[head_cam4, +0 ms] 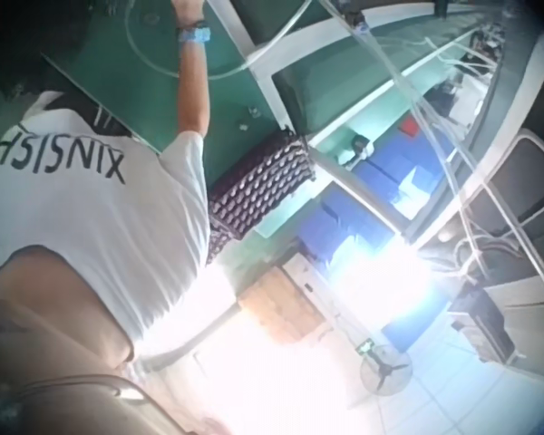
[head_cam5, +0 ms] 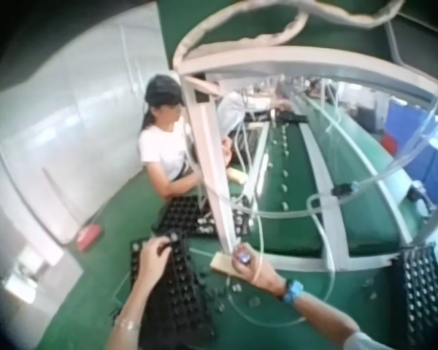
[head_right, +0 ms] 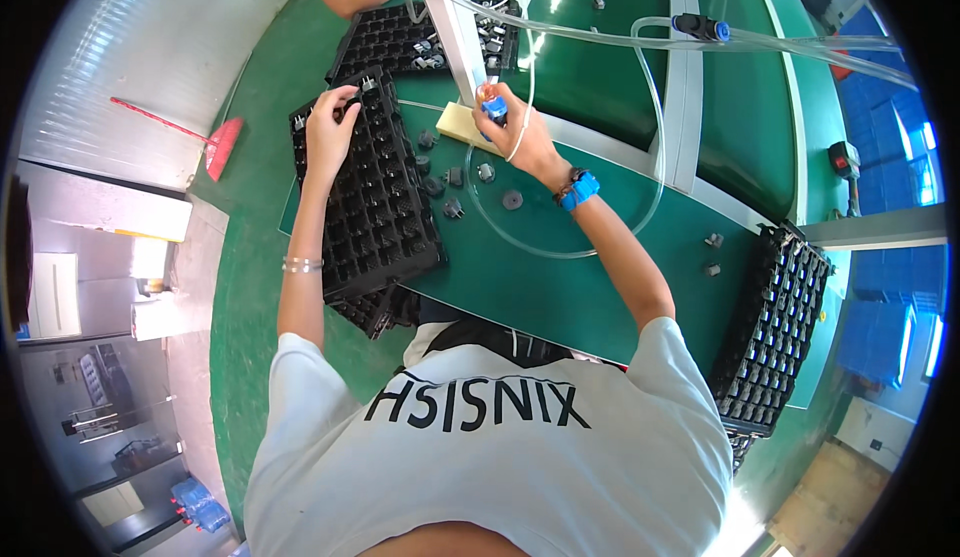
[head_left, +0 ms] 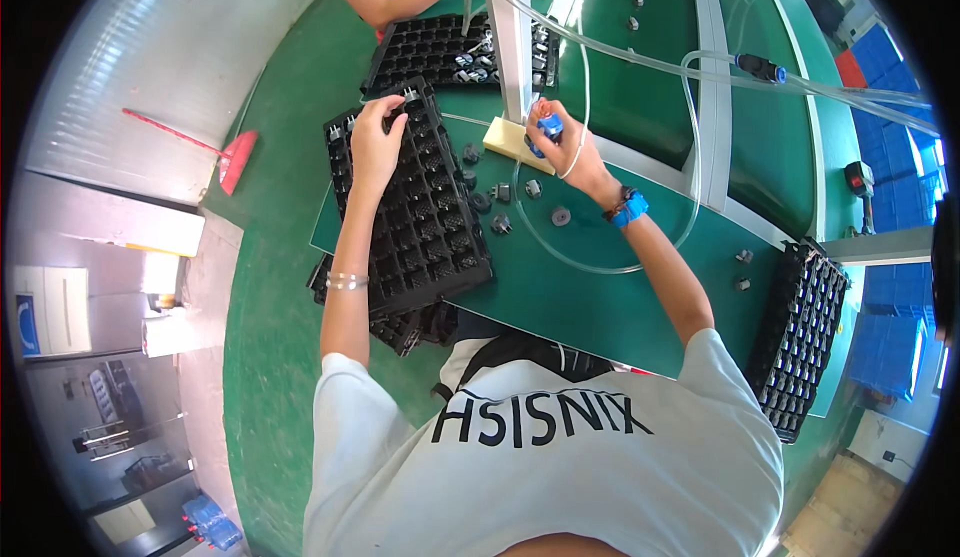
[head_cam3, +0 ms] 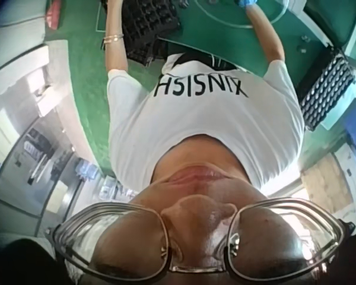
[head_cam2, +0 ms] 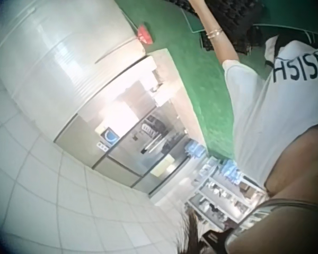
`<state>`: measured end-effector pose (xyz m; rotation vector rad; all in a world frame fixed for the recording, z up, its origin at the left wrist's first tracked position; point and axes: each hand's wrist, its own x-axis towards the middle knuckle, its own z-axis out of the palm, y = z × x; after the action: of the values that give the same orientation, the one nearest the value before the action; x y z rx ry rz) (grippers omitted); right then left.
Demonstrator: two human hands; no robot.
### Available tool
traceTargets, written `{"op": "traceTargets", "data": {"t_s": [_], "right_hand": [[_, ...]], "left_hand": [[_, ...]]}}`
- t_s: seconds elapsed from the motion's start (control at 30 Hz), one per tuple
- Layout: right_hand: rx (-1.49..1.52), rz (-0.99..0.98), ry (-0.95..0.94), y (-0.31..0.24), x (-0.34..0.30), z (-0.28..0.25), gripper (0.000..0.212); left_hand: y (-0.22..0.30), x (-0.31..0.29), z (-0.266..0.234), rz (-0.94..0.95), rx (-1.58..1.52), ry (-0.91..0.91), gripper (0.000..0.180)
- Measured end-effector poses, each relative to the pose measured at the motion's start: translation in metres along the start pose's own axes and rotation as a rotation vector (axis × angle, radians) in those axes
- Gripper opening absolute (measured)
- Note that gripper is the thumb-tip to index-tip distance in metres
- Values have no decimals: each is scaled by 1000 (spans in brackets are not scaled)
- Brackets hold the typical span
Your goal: Assembling small metal components into plastic trays on an assembly line using a pneumatic tool.
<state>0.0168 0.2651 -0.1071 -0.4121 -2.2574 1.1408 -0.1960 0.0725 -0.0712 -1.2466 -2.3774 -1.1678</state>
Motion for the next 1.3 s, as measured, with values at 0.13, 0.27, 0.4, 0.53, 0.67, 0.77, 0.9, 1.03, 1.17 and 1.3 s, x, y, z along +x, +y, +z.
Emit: {"op": "traceTargets", "data": {"t_s": [0.13, 0.27, 0.4, 0.53, 0.67, 0.77, 0.9, 1.03, 1.17, 1.3], "right_hand": [[-78, -39, -44, -3, -3, 3, 28], [-99, -25, -73, -6, -6, 1, 45], [-48, -63, -84, -3, -8, -6, 59], [-64, -90, -81, -2, -5, -7, 67], [-99, -89, -25, 1, -2, 2, 58], [-83, 74, -23, 6, 5, 8, 42], [262, 144, 245, 43, 22, -17, 27], [-217, 367, 456, 82, 55, -71, 31], [-482, 7, 522, 136, 71, -91, 26], [-453, 69, 481, 129, 74, -96, 27]], "left_hand": [[-16, 20, 19, 122, 225, -90, 24], [-29, 30, 34, 131, 359, -150, 22], [-36, 37, 43, 94, 351, -140, 18], [-45, 43, 47, 80, 334, -108, 17], [-35, 46, 39, -65, 146, -89, 16], [0, 31, 18, -121, -227, -94, 16], [52, -17, -22, -266, -711, -126, 14], [90, -71, -53, -281, -765, -84, 15], [116, -108, -57, -288, -836, -125, 20], [135, -124, -52, -312, -903, -173, 23]]}}
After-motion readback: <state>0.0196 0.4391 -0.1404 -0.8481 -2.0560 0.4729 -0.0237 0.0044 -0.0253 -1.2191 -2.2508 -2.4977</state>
